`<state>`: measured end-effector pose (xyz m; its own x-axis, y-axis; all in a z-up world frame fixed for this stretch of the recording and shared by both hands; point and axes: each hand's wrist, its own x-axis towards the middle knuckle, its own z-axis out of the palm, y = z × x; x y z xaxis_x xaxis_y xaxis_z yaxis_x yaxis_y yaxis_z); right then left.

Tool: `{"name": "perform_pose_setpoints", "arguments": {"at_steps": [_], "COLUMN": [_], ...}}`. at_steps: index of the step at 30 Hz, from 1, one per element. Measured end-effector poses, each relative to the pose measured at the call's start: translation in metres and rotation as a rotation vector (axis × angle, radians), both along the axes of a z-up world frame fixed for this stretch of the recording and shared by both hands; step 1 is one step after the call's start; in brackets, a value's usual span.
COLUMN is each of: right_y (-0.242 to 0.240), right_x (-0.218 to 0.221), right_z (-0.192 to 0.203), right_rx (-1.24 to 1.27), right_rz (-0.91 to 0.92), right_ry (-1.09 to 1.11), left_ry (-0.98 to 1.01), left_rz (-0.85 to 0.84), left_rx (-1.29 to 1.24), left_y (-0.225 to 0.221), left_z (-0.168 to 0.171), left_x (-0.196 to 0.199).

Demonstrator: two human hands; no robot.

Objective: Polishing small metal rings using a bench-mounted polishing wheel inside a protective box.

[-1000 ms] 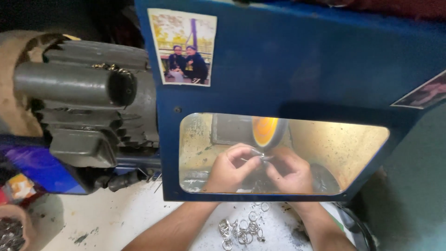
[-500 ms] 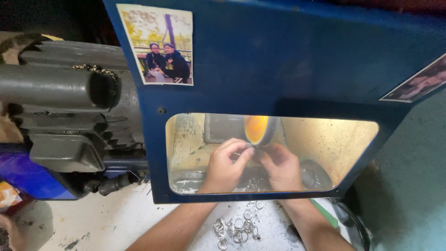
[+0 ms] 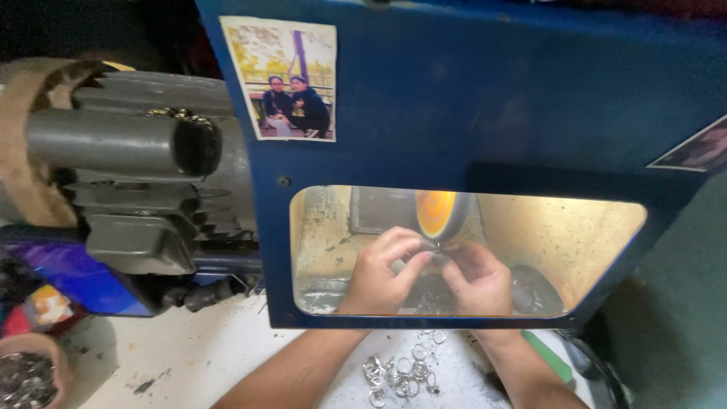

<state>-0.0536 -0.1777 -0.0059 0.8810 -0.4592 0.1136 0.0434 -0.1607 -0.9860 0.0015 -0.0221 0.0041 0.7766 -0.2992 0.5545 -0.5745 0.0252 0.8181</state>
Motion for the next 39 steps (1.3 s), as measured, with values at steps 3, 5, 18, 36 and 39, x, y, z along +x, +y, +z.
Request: {"name": "perform_pose_setpoints", "arguments": {"at_steps": [3,5,18,36,39], "right_y": [-0.001,0.000,0.014,0.029,0.027], "right_x": [0.008,0.007,-0.007,-0.016,-0.008], "right_z": [-0.010,-0.008,0.003,0.012,0.005], "right_rx": [0.048,0.056,0.024,-0.097,-0.166], "right_rz": [-0.043,-0.042,-0.068,-0.097,-0.113], "right_ry": [0.069,0.065,-0.013,-0.017,0.002], "left_ry": [0.118,0.105,-0.006,-0.061,-0.086], "left_rz": [0.034,0.054,0.089,0.131,0.112], "left_rx": [0.045,0.048,0.012,-0.011,-0.013], "left_y": [-0.005,-0.006,0.000,0.005,0.004], "left_z": [-0.002,0.000,0.012,0.007,-0.006], "left_x": [0.000,0.000,-0.011,-0.015,-0.005]}}
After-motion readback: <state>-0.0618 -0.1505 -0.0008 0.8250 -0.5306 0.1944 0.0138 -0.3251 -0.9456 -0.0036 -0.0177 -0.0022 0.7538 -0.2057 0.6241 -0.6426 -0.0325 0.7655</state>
